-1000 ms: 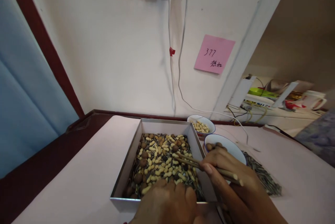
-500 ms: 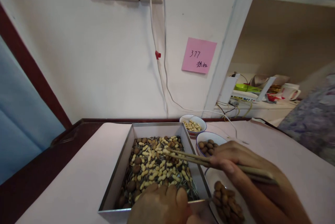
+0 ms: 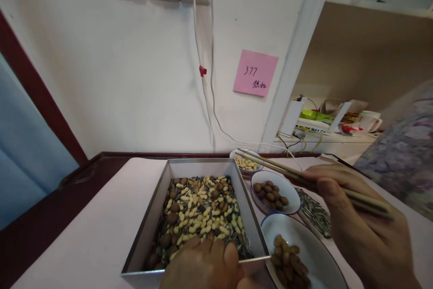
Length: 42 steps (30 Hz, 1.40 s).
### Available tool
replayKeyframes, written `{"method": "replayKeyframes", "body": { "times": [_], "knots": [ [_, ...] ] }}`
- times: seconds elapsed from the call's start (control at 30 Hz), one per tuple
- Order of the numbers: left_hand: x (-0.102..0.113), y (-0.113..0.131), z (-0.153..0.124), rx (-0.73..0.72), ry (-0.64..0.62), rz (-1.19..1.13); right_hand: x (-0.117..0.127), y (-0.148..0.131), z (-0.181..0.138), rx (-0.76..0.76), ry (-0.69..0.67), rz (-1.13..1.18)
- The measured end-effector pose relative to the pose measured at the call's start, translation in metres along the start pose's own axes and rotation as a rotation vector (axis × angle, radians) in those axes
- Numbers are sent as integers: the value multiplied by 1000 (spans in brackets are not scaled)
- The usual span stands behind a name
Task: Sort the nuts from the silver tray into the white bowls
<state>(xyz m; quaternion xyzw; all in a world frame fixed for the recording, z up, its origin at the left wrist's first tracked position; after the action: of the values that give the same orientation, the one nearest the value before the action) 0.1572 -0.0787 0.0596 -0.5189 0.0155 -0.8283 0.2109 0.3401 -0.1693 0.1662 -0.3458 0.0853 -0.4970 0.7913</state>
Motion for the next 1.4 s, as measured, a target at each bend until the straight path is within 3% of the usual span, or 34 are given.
{"method": "replayKeyframes", "body": {
  "times": [0.1, 0.23, 0.3, 0.67, 1.0, 1.23, 1.3, 1.4],
  "knots": [
    [0, -1, 1, 19, -20, 1, -6, -15, -3, -8, -67, 4],
    [1, 0, 0, 16, 17, 24, -42, -28, -8, 79, -371, -61],
    [2, 1, 0, 12, 47, 36, -56, -30, -10, 108, -451, -92],
    [6, 0, 3, 27, 56, 19, -89, -26, -33, 126, -612, -146],
    [5, 0, 1, 19, 68, 21, -94, -27, -32, 133, -578, -112],
    [0, 0, 0, 9, 16, 16, -70, -35, -21, 74, -519, 10],
    [0, -1, 1, 16, 4, 13, -57, -39, -17, 61, -448, 46],
    [0, -1, 0, 29, -7, 8, -23, -36, -8, 20, -174, 74]
  ]
}}
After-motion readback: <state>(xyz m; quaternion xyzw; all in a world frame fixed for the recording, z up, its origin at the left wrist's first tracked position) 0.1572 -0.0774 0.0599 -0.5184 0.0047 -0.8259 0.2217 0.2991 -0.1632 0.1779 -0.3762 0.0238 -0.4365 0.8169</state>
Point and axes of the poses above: each hand's wrist, its own z-axis towards the middle knuckle, its own x-axis out of the back of the hand, y = z × x, the point moved 10 cm from there along z, towards the middle knuckle, and after that the axes turned 6 degrees about z, right-handed, at the moved point
